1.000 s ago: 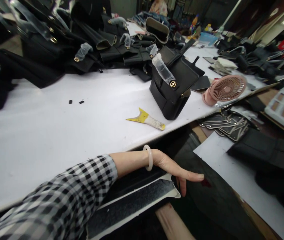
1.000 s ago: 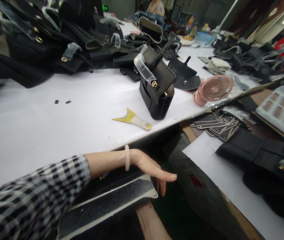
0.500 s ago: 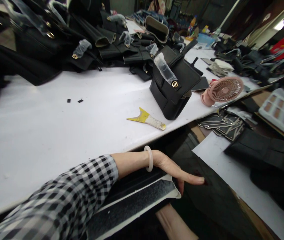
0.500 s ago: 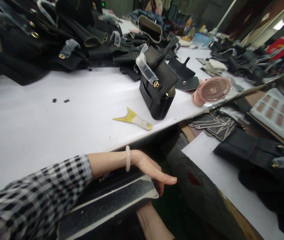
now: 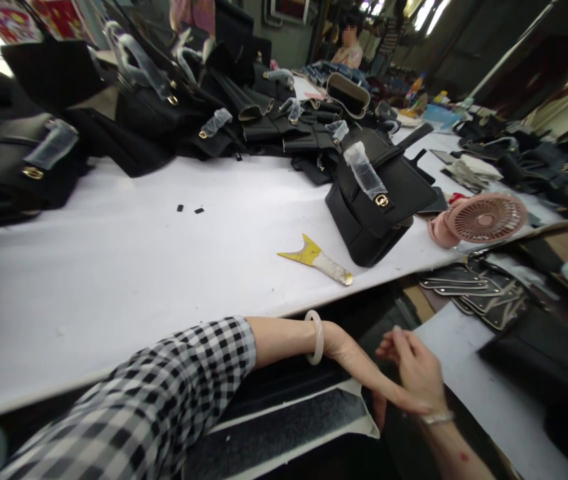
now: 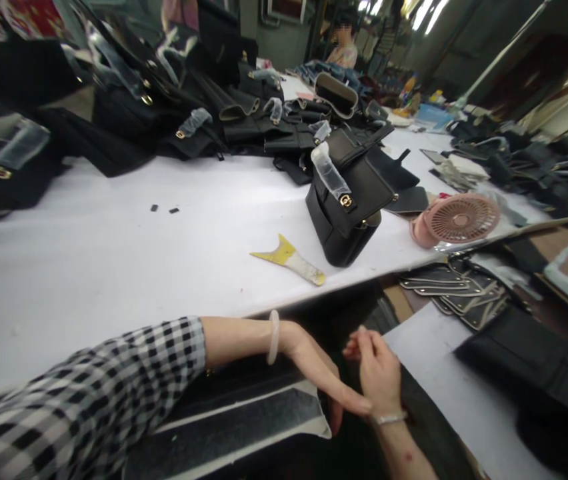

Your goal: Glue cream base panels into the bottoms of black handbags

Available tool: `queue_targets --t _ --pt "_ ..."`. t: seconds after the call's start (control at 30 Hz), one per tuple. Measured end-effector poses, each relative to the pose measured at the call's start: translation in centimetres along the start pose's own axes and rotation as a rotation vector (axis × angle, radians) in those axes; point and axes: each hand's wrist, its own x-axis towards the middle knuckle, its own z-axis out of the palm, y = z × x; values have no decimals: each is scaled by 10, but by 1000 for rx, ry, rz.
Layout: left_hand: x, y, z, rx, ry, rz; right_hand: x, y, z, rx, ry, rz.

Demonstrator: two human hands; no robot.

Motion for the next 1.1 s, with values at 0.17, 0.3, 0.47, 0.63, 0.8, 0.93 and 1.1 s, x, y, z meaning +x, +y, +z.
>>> queue_targets --t 0.17,0.3,0.47,0.63,0.8,0.93,1.1 --pt "0 0 -8 102 0 -33 60 -60 43 -364 -357 -402" --pt "-1 1 -7 154 -41 8 82 -78 107 -604 -513 -506" --pt "6 -14 -4 57 -22 47 70 -76 99 -703 -578 -472" --pt "8 -19 -2 59 5 19 27 -65 -31 -599 -602 -231" --pt "7 -16 1 65 25 -15 -49 -19 -120 -256 -800 532" --pt "4 -11 2 136 15 -46 -93 5 -103 -245 -961 659" --pt "-5 3 4 334 92 -106 -101 8 -76 -196 -985 645"
